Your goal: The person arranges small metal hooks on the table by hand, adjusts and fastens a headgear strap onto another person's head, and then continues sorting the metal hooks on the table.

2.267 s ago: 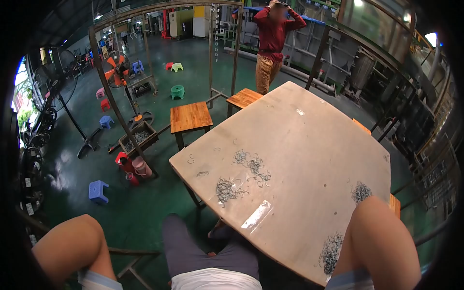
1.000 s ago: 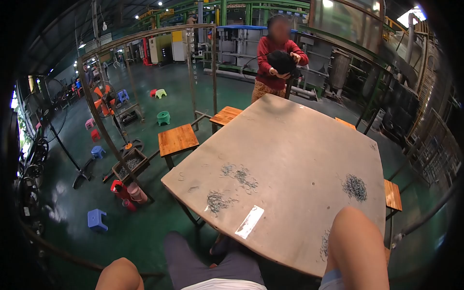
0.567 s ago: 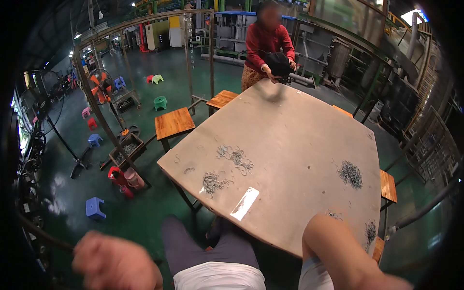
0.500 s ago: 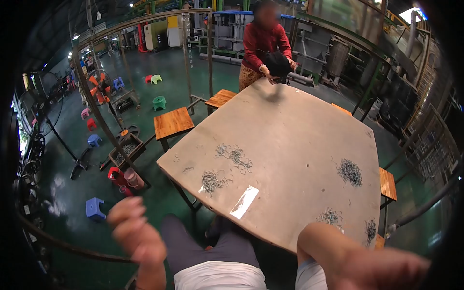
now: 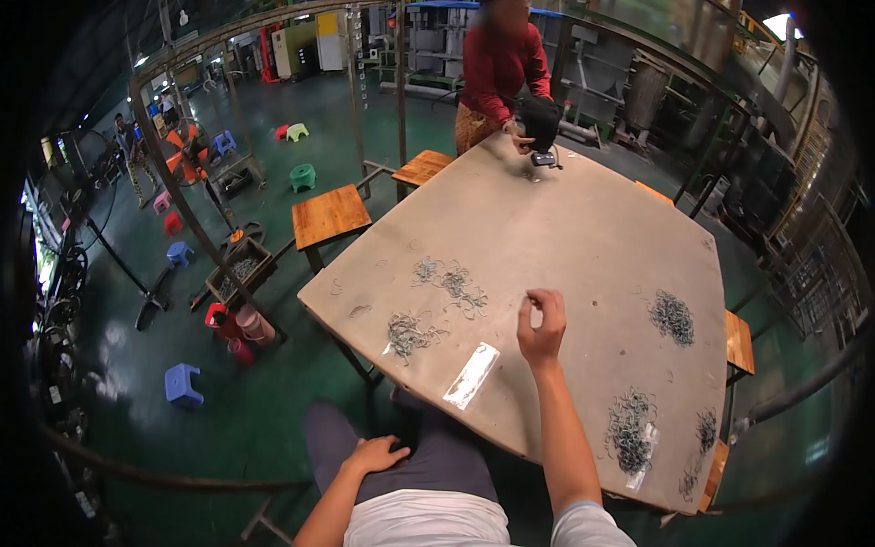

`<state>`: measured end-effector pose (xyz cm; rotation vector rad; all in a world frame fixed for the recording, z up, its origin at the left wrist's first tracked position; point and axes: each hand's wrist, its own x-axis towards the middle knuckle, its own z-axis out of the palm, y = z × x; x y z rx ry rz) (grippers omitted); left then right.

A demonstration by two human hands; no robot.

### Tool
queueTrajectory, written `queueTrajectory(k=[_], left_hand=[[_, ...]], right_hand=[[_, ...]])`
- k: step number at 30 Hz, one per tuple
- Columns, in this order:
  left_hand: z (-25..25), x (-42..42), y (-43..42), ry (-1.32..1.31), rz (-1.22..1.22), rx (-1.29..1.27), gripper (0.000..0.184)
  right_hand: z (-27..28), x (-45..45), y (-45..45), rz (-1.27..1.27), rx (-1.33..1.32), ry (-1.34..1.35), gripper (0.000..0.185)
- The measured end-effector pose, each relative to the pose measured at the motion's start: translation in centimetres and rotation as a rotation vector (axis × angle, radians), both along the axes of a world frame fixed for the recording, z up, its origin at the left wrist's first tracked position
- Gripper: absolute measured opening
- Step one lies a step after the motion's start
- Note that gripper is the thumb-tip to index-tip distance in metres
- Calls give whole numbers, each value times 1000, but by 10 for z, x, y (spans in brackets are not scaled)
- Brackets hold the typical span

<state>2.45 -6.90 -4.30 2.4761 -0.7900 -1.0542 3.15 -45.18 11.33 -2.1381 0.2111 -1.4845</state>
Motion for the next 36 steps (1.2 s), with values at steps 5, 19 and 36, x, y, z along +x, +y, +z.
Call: queueTrajectory(k=[5, 19, 36], left_hand=[[-31, 7, 6, 29, -17, 56, 65], [-24, 14, -14, 90, -15, 39, 64], [-93, 25, -39, 245, -149, 210, 54]], right_hand=[[-83, 9, -32, -249, 623, 69, 12], [-86, 8, -36, -155, 587, 267, 16], [-80, 10, -30, -246, 430, 427, 16]])
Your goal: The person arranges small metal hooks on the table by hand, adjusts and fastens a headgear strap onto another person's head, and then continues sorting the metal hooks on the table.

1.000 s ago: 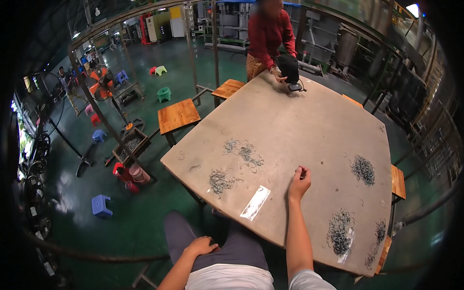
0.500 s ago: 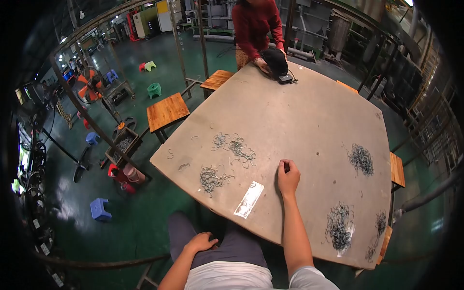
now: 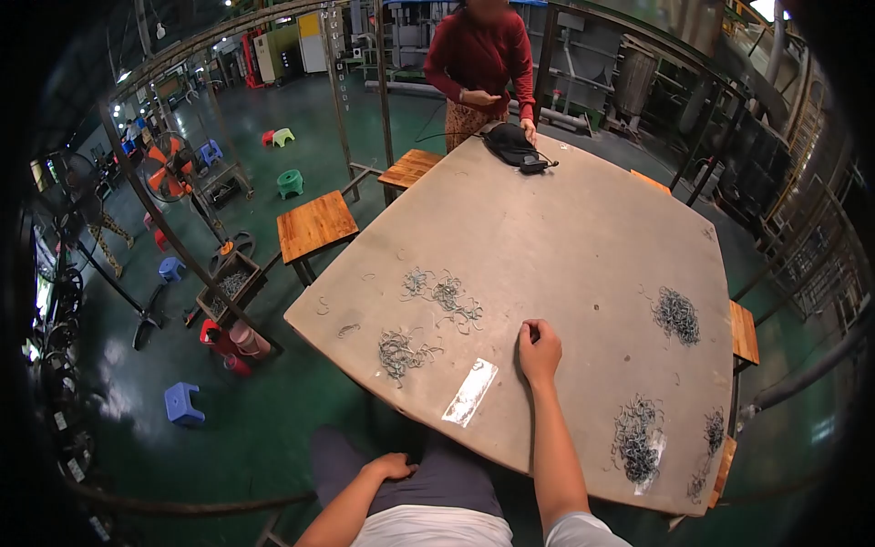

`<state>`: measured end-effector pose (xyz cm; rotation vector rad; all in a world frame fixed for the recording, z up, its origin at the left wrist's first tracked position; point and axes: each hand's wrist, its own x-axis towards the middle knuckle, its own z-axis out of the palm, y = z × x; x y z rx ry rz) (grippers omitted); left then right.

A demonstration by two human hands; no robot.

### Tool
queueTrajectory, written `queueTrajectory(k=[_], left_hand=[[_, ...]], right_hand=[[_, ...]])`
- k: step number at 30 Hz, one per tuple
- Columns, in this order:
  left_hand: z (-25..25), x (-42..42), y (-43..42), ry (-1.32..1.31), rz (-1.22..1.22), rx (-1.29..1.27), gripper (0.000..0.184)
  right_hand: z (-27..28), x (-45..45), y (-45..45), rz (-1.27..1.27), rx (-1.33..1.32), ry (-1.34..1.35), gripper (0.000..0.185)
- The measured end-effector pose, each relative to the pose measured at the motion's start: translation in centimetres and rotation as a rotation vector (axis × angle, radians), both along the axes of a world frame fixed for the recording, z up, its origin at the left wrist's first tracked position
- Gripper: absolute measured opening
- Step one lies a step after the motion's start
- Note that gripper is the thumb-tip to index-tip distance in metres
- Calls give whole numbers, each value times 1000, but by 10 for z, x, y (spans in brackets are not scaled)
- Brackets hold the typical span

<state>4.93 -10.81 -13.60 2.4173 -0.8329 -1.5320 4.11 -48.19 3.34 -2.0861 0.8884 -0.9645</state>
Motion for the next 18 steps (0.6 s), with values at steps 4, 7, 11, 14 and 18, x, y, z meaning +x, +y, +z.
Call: queueTrajectory(k=[4, 7, 11, 14, 18], left_hand=[[16, 7, -9, -9, -14, 16, 54], [24, 3, -14, -18, 40, -27, 54], [14, -1, -12, -20, 39, -68, 53], [12, 2, -8, 15, 44, -45, 51], [0, 3, -2, 23, 11, -27, 50]], right_hand=[[3, -2, 0, 10, 11, 27, 17], [-2, 0, 1, 0, -5, 2, 15], [-3, -1, 0, 11, -19, -4, 15], [-1, -1, 1, 12, -37, -11, 15], [-1, -1, 1, 3, -33, 15, 16]])
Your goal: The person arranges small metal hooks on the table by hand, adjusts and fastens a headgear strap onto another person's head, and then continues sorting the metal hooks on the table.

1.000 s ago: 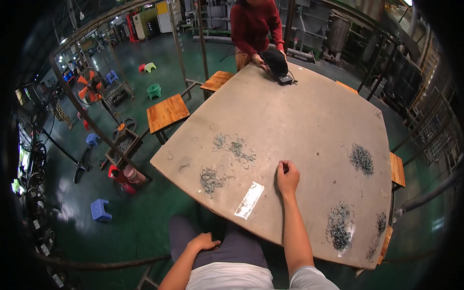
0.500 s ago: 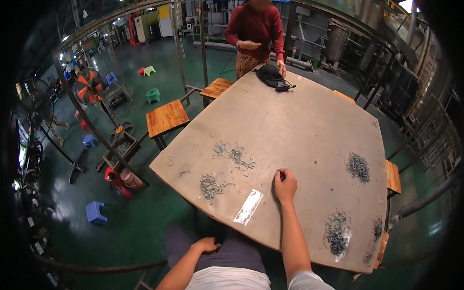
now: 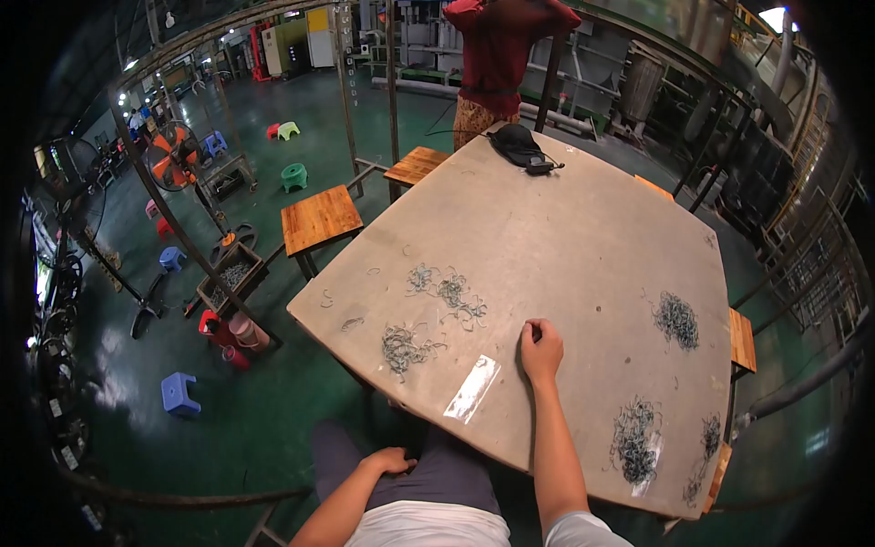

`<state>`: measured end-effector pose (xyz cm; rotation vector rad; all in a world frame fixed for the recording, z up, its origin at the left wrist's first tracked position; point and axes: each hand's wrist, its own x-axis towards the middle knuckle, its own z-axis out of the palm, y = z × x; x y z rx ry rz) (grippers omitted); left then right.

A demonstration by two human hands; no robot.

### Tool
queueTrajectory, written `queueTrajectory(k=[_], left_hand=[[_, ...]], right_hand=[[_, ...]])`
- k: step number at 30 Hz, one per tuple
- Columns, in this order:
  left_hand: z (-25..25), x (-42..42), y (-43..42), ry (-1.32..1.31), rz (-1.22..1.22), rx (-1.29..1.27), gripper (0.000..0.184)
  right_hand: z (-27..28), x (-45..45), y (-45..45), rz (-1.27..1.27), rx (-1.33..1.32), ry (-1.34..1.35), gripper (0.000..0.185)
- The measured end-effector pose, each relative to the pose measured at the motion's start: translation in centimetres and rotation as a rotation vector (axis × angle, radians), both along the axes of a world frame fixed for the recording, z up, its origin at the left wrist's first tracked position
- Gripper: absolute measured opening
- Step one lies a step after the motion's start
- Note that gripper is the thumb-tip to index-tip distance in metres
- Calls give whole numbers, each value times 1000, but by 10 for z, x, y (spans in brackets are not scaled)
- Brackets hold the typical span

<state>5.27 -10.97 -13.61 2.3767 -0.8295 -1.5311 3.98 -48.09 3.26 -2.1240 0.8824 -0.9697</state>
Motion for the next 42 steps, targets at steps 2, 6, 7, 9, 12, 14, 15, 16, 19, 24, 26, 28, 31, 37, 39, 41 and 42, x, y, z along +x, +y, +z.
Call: queueTrajectory(k=[2, 6, 7, 9, 12, 14, 15, 16, 19, 24, 26, 28, 31, 37, 39, 41, 42], left_hand=[[-5, 0, 0, -15, -6, -12, 50], [-5, 0, 0, 27, 34, -27, 58], [-3, 3, -1, 48, 41, -21, 62], [1, 4, -1, 28, 40, -16, 61], [7, 2, -2, -4, 18, -23, 57], [11, 1, -2, 1, 28, -20, 55], [14, 2, -3, 18, 46, -12, 55], [16, 1, -3, 36, 64, -4, 55], [16, 3, -2, 15, 45, -20, 61], [17, 2, -4, -4, 40, -8, 58], [12, 3, -4, -7, 30, 4, 57], [22, 4, -6, 24, 37, 21, 58], [18, 3, -5, 26, 50, 14, 57], [14, 2, -4, 14, 44, 10, 57], [13, 3, -5, 28, 47, 15, 57], [11, 2, -4, 9, 41, 10, 57], [8, 1, -4, -18, 35, 1, 57]], right_hand=[[-1, 1, 0, -6, -5, 2, 16], [-1, 1, 2, -2, -21, -1, 15], [-1, 3, 1, 1, -28, -7, 15], [2, 2, 2, -3, -40, 16, 15], [1, 2, 1, -6, -41, 21, 15], [-2, 3, 0, -2, -42, 15, 15], [-2, 3, 0, 0, -46, 13, 15], [-1, 2, 0, 1, -50, 12, 15], [0, 2, 0, 12, -49, 9, 15], [0, 1, 0, 13, -32, 17, 15], [0, 1, 0, 11, -37, 14, 15], [1, 1, 1, 9, -40, 15, 15], [1, 1, 1, 12, -37, 9, 15], [4, 1, 1, 13, -27, 38, 16], [4, 1, 2, 13, -39, 30, 16], [4, 0, 2, 14, -44, 28, 16], [3, 1, 2, 14, -43, 30, 16]])
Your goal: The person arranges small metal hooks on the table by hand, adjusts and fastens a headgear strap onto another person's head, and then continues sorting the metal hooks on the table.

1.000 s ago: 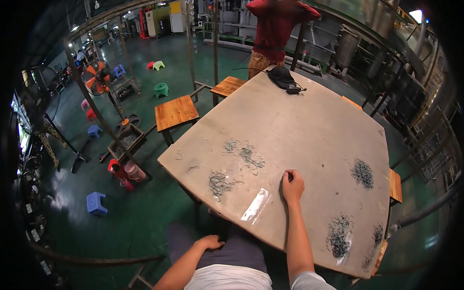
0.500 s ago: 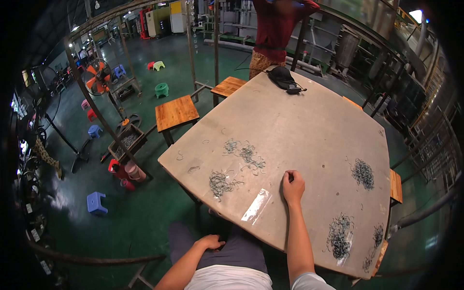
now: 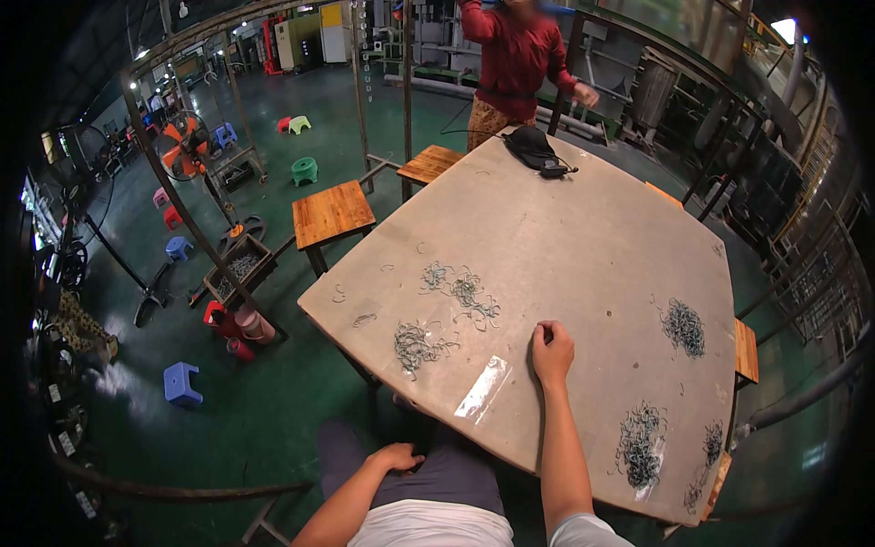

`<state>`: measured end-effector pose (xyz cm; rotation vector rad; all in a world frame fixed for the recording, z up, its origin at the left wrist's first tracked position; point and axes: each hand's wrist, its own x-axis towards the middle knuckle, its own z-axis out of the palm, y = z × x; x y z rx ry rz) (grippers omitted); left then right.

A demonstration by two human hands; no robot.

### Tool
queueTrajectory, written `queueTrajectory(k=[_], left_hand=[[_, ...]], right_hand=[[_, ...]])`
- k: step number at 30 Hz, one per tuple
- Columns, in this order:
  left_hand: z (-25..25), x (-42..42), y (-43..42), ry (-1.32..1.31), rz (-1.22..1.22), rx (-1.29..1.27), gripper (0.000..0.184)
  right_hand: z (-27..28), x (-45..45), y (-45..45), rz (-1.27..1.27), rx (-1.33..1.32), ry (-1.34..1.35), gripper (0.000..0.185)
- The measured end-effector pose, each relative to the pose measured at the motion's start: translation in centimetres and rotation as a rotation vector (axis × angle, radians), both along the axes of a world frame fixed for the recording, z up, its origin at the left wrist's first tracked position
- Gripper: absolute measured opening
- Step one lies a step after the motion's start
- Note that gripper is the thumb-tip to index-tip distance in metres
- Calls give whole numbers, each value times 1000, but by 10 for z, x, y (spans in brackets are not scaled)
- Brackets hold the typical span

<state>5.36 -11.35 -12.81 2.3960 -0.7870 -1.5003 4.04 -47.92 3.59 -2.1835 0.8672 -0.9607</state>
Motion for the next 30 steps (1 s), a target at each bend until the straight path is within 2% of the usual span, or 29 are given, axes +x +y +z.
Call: queueTrajectory(k=[4, 13, 19, 22, 25, 28, 29, 30], left_hand=[[-1, 2, -1, 45, -3, 5, 63], [-4, 0, 0, -2, -33, -16, 63], [2, 3, 0, 81, 7, 11, 64], [-8, 3, 0, 35, -38, 7, 62], [-16, -8, 5, -23, 18, -16, 62], [-4, 3, 2, 130, 26, 29, 58], [-46, 0, 5, 149, -67, 45, 52], [-52, -3, 6, 145, -57, 59, 50]], right_hand=[[3, -1, 0, 0, 19, 42, 18], [1, 1, 0, -10, 14, 25, 17], [1, 1, 0, -15, 21, 15, 16], [0, 1, 0, 2, 39, -16, 16], [-5, -2, 0, -12, 9, 14, 17], [-4, 1, -3, -19, -59, 38, 17], [-5, -4, -2, -21, -53, 42, 18], [-4, -1, -2, -24, -44, 40, 18]])
